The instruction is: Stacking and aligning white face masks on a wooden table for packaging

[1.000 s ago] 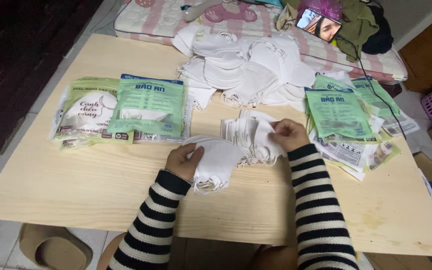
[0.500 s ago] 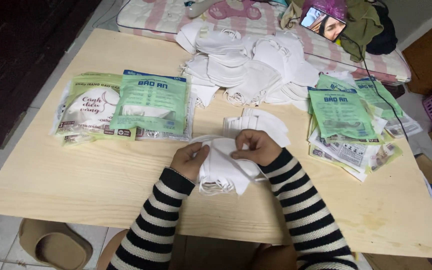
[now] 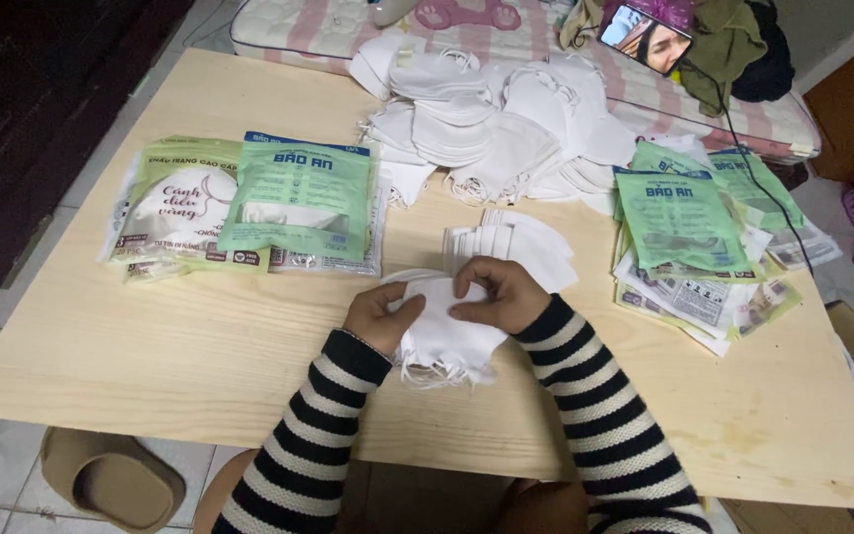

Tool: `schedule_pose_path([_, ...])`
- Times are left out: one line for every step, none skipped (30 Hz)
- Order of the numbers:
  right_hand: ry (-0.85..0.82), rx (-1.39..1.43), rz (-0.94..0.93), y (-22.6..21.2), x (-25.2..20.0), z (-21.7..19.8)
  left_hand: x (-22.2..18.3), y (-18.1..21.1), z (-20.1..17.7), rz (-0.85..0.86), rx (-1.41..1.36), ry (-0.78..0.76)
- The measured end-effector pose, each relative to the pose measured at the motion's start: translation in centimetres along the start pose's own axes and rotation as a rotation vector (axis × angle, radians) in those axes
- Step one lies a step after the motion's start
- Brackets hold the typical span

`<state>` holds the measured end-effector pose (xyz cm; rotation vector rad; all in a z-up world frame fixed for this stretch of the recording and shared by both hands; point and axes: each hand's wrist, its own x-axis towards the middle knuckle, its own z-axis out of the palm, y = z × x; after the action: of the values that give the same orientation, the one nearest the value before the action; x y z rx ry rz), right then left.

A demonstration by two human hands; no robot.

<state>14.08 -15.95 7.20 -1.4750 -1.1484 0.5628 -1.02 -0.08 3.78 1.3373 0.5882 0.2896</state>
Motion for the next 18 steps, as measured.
schedule_pose_path([0.016, -0.026, -0.022, -1.0, 0.0, -0.2, 0.4, -0.6, -0.1, 0.01, 0.035, -0.004])
schedule_pose_path([0.031, -0.052, -0.045, -2.1, 0.0, -0.3, 0.8, -1.3, -0.1, 0.019, 0.071, -0.009])
schedule_pose_path([0.032, -0.052, -0.044, -2.1, 0.0, -1.3, 0.7, -1.2, -0.2, 0.019, 0.071, -0.009])
schedule_pose_path([0.148, -0.036, 0.045, -2.1, 0.0, -2.3, 0.6, -1.1, -0.3, 0.025, 0.094, 0.0])
schedule_pose_path([0.263, -0.02, 0.134, -2.2, 0.0, -3.2, 0.5, -1.0, -0.4, 0.032, 0.116, 0.01])
schedule_pose_path([0.262, -0.021, 0.132, 1.1, -0.5, -5.5, 0.7, -0.9, -0.5, 0.033, 0.116, 0.011])
schedule_pose_path([0.44, -0.168, 0.158, 4.3, -1.1, -7.7, 0.8, -0.9, -0.6, 0.029, 0.137, -0.012])
schedule_pose_path([0.617, -0.316, 0.183, 7.6, -1.7, -9.9, 0.8, -1.0, -0.7, 0.025, 0.158, -0.036])
schedule_pose_path([0.617, -0.317, 0.183, 6.3, -2.2, -9.5, 0.6, -0.8, -0.5, 0.025, 0.157, -0.036])
schedule_pose_path([0.652, -0.438, 0.318, 5.1, -2.6, -9.1, 0.4, -0.7, -0.4, 0.0, 0.164, -0.068])
schedule_pose_path([0.687, -0.56, 0.454, 3.8, -3.1, -8.8, 0.3, -0.6, -0.2, -0.025, 0.171, -0.1])
schedule_pose_path([0.688, -0.561, 0.454, 4.8, -3.2, -9.4, 0.4, -1.1, 0.1, -0.024, 0.171, -0.102])
schedule_pose_path([0.612, -0.612, 0.593, 5.8, -3.2, -9.9, 0.6, -1.5, 0.3, -0.015, 0.281, -0.137])
schedule_pose_path([0.533, -0.661, 0.731, 6.9, -3.2, -10.5, 0.7, -1.9, 0.5, -0.005, 0.392, -0.172])
schedule_pose_path([0.53, -0.659, 0.73, 7.2, -3.2, -10.5, 0.9, -2.4, 0.6, -0.007, 0.393, -0.169])
schedule_pose_path([0.513, -0.648, 0.732, 7.5, -3.1, -10.6, 1.2, -2.8, 0.7, -0.01, 0.372, -0.163])
schedule_pose_path([0.5, -0.636, 0.737, 7.9, -3.4, -10.6, 1.3, -3.3, 0.9, -0.015, 0.351, -0.16])
schedule_pose_path([0.499, -0.633, 0.739, 8.4, -3.5, -10.7, 1.5, -3.7, 0.7, -0.018, 0.353, -0.161])
